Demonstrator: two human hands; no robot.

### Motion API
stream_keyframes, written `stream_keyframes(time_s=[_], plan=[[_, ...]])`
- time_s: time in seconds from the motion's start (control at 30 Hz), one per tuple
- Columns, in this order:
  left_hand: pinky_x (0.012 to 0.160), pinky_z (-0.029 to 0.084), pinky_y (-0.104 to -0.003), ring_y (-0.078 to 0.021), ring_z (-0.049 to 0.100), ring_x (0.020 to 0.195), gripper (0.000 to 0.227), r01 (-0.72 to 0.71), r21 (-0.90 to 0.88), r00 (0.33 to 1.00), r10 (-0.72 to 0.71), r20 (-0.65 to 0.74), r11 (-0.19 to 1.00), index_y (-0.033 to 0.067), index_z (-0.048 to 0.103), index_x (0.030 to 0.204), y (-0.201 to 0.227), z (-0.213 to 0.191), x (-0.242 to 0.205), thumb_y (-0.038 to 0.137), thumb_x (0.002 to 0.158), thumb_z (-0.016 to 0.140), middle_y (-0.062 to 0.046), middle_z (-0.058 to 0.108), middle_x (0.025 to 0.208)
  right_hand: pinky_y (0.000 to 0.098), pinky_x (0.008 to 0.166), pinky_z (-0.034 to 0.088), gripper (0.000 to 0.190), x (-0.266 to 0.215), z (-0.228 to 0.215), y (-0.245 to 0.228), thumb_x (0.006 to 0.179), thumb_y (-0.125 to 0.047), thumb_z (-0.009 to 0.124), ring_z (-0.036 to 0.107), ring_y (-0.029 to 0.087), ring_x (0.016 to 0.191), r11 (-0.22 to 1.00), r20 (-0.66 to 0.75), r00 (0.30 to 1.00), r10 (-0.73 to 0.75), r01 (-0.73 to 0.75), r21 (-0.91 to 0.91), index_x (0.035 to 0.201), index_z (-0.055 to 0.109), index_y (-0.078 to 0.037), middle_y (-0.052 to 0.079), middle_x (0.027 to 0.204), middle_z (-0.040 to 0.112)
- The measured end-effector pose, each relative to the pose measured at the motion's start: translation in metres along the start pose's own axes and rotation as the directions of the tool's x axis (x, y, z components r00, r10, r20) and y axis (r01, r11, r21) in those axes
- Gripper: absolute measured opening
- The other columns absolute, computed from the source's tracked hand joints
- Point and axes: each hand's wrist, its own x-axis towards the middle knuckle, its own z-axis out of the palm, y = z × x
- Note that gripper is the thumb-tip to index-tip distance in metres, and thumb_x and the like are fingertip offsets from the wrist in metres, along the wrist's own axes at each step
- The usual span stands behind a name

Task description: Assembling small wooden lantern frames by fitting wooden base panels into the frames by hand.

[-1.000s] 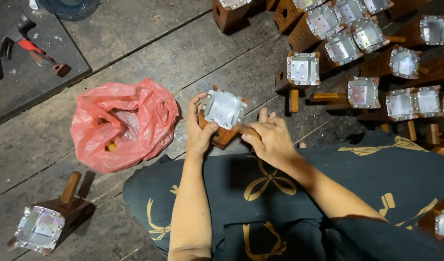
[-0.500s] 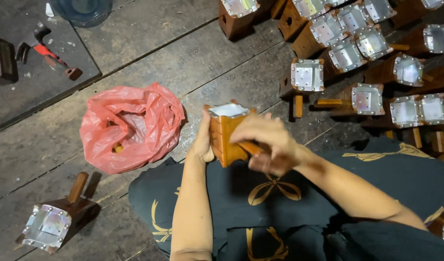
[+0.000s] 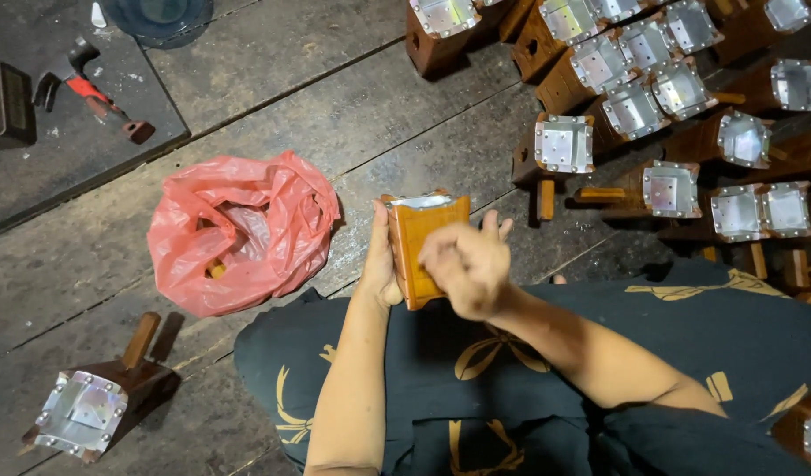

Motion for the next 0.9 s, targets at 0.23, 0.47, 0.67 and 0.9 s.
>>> stream_keyframes(time_s=[0.23, 0.47, 0.67, 0.9], plan=[[0.087, 0.060, -0.053, -0.0390, 0.066, 0.117, 0.095, -0.014, -0.033, 0.999, 0.013, -0.032, 0.999, -0.0005, 0.051, 0.144, -0.008, -0.002, 0.002, 0.075, 0.086, 0.054, -0.024, 0.059, 0.138, 0.0311, 0.036, 0.037, 0.026, 0.030, -0.081, 0.041, 0.110, -0.023, 0.043, 0.036, 0.015, 0.027, 0.786, -0.182, 0.918, 0.353, -0.186, 0.589, 0.099, 0.052, -0.001, 0.000, 0.036, 0.032], [0.091, 0.051, -0.074, -0.0552, 0.052, 0.129, 0.109, -0.045, 0.113, 0.992, 0.058, -0.110, 0.993, 0.0137, -0.008, 0.160, -0.007, 0.030, -0.027, 0.057, 0.090, 0.062, -0.035, 0.026, 0.157, 0.0276, 0.041, 0.034, 0.035, 0.040, -0.102, 0.045, 0.110, -0.040, 0.042, 0.031, 0.009, 0.031, 0.643, -0.190, 0.863, 0.469, -0.186, 0.743, 0.098, 0.059, -0.012, -0.006, 0.041, 0.026], [0.087, 0.056, -0.066, -0.0450, 0.062, 0.119, 0.081, -0.165, 0.143, 0.983, 0.174, -0.052, 0.976, 0.0165, 0.024, 0.160, -0.015, -0.014, 0.009, 0.051, 0.096, 0.060, -0.025, 0.046, 0.145, 0.0365, 0.063, 0.044, 0.059, 0.033, -0.088, 0.031, 0.103, -0.057, 0.037, 0.048, 0.020, 0.058, 0.813, -0.152, 0.947, 0.282, -0.153, 0.561, 0.111, 0.052, 0.000, 0.009, 0.061, 0.044], [0.099, 0.056, -0.058, -0.0355, 0.065, 0.121, 0.063, -0.248, -0.095, 0.937, 0.264, 0.231, 0.964, 0.0130, 0.056, 0.144, -0.031, -0.071, 0.043, 0.058, 0.100, 0.052, -0.018, 0.064, 0.135, 0.0364, 0.108, 0.033, 0.077, 0.030, -0.050, 0.005, 0.101, -0.071, 0.038, 0.048, 0.020, 0.125, 0.968, -0.375, 0.896, 0.238, -0.249, 0.020, 0.148, 0.048, -0.011, 0.008, 0.139, 0.055]])
